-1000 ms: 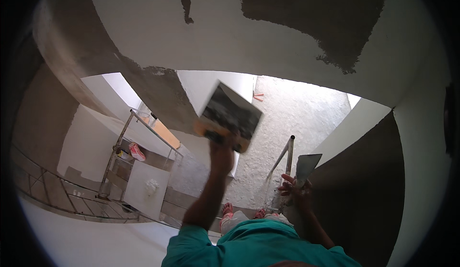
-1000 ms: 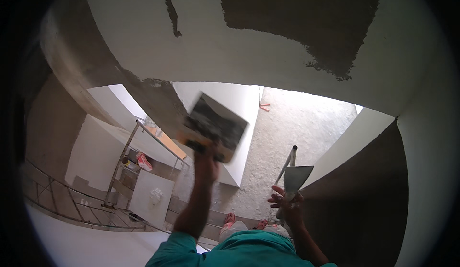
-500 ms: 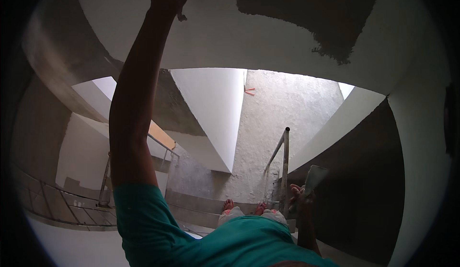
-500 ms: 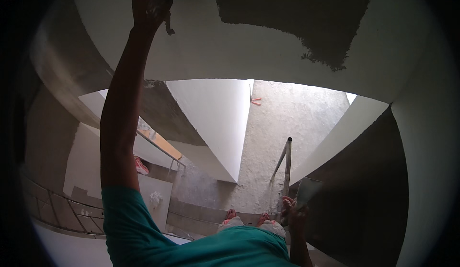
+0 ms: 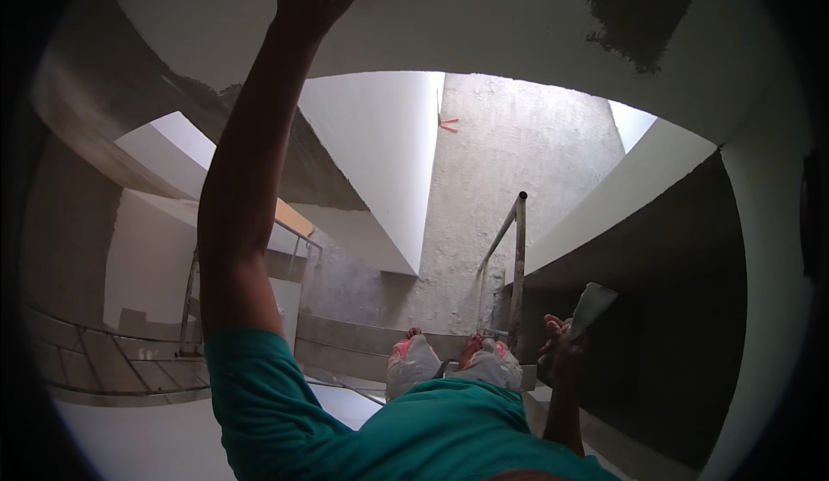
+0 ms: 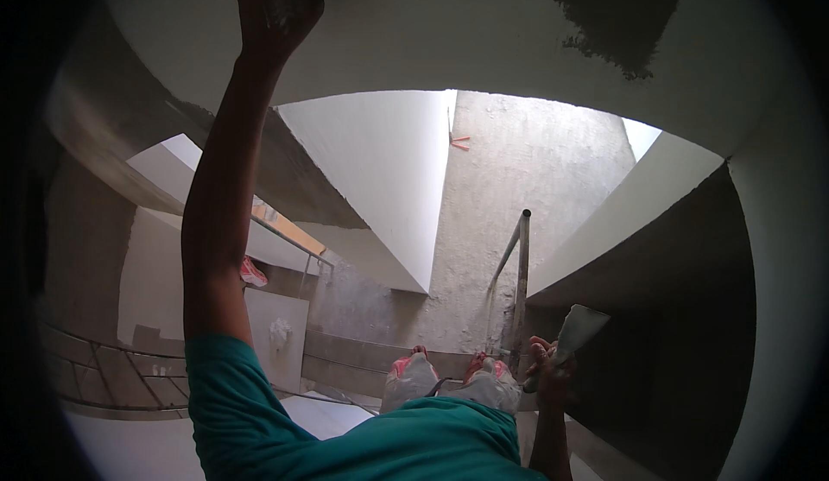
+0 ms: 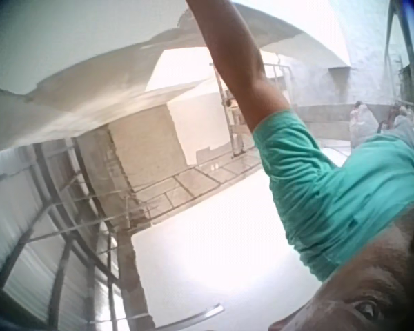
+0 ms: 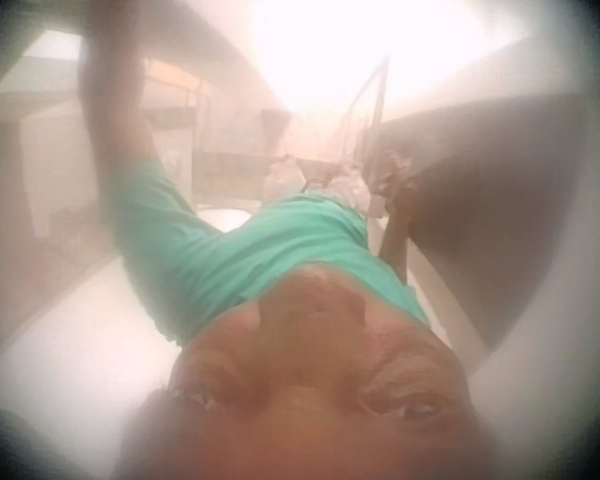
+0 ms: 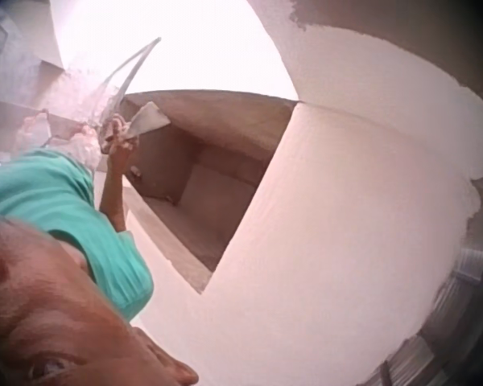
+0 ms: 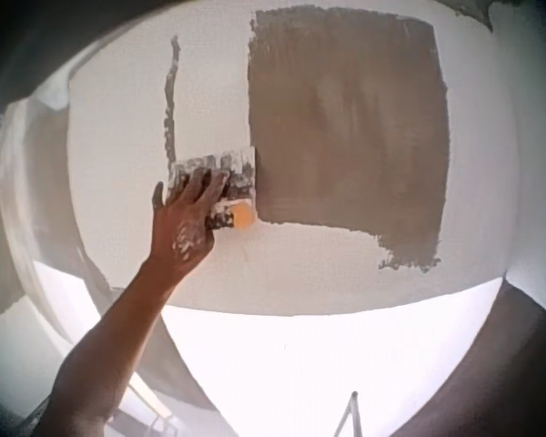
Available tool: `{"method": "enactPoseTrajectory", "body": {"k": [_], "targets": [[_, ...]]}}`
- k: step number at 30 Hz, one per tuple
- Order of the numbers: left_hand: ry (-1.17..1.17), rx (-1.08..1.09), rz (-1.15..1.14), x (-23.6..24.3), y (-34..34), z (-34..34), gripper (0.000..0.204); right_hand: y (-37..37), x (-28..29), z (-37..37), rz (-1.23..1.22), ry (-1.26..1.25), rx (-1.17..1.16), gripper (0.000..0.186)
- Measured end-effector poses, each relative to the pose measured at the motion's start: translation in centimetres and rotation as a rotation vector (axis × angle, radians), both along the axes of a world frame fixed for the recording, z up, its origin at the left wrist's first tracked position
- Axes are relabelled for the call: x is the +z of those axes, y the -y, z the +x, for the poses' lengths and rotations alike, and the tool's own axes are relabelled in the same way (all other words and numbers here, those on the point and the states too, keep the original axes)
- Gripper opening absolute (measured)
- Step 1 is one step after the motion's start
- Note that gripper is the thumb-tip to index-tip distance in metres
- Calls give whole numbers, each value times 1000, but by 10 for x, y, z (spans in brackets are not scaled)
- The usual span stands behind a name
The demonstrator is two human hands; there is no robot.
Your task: The person applies plaster to a ceiling using a trowel and hawk. They repeatedly scoop plaster from the hawk and spread it onto the ceiling surface while standing on a staircase.
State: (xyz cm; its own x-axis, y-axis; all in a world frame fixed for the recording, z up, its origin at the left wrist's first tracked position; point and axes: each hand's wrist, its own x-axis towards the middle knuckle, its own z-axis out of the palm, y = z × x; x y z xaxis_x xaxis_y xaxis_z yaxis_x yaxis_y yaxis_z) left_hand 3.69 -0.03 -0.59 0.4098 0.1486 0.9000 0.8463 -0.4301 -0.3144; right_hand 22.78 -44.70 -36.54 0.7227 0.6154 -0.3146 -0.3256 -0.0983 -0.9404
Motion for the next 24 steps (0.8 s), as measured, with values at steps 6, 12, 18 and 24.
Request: {"method": "enactPoseTrajectory", "body": {"k": [6,12,18,24], "targets": [[9,-34,15,-140,-11,7,84,12,-38,13,-60,82,-11,29],[23,-99,-246,-270,6,-1,75,27,-69,26,-106,114,45,26],[14,-156,-306,-234,20,-40,77,86,-146,43,-492,125,207,18],[24,-34,199,-8,-32,-47,72,84,-160,30,-623,144,273,23]]}}
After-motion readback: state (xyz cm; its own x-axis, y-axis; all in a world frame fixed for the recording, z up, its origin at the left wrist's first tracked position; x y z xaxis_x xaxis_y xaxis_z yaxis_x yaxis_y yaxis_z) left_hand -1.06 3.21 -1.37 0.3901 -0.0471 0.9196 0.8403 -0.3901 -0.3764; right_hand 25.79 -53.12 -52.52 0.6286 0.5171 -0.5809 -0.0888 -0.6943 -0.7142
